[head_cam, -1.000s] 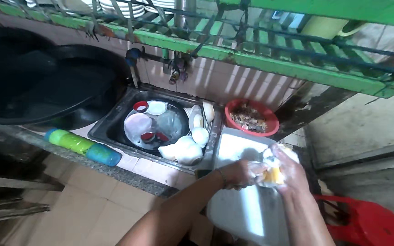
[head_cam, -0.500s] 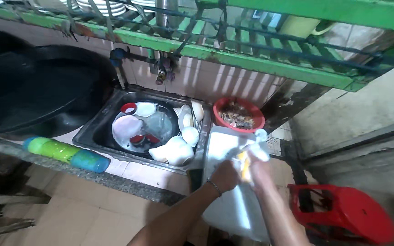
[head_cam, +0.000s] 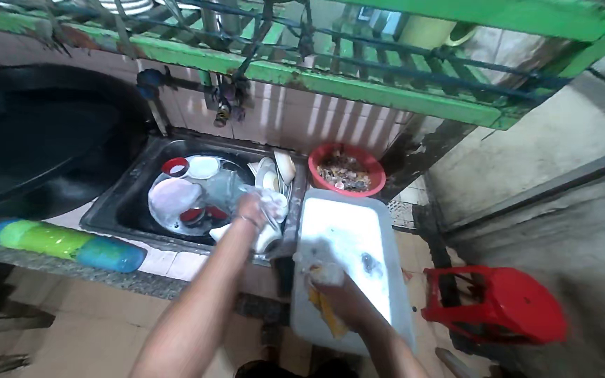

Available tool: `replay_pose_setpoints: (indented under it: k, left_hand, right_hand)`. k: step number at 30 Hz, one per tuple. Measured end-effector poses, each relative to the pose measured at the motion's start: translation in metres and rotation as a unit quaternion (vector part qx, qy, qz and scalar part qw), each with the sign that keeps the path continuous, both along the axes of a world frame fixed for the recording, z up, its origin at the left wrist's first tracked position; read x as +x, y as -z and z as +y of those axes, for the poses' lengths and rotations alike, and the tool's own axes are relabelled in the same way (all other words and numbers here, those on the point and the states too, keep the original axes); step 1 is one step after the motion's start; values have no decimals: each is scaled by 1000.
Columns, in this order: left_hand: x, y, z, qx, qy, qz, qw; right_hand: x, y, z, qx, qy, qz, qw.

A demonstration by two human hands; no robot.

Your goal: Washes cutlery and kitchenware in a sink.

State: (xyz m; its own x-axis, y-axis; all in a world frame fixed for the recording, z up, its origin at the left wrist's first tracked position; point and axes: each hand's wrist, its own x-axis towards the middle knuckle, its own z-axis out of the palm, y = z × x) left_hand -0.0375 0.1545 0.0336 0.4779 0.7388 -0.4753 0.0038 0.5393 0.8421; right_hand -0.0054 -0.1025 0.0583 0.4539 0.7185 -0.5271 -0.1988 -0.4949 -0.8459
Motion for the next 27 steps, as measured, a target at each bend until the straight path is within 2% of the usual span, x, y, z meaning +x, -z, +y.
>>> replay_pose_setpoints:
  k: [3,5,7,9,11,13,15,17,20,22,25,27]
  left_hand:
    - [4,-13,79,-1,21,117,993]
    - [8,-29,94,73,53,217,972]
    - [19,-38,73,180,67,237,952]
    - [37,-30,29,303,103,159,934]
    - [58,-13,-22,369,203,104,901]
    - [74,-3,-67,386,332,192,839]
    - [87,12,-96,372,439,321,752]
    - [104,32,-114,361,493,410,677]
    - [127,58,-142,399,527,429,616]
    - [131,61,-167,426,536,397,611]
    - [124,63,-198,446,528,339,638]
    - [112,62,-205,426,551,290,656]
  right_hand:
    - [11,-4,-21,-26,32,-43,998]
    - [23,-6,-32,-44,48,-87,994]
    - [33,3,-46,-18,96,-99,990]
    - [39,13,-56,-6,158,-83,984]
    - [45,17,-63,-18,181,-93,979]
    - [47,19,-68,-19,192,-102,976]
    - [47,24,-74,-15,202,-104,974]
    - [51,34,-78,-16,206,-97,974]
    - [55,45,-80,-38,209,-72,974]
    - [55,44,-78,-61,214,-61,973]
    - [51,44,-87,-64,204,-105,971]
    - [46,38,-90,-42,209,-127,969]
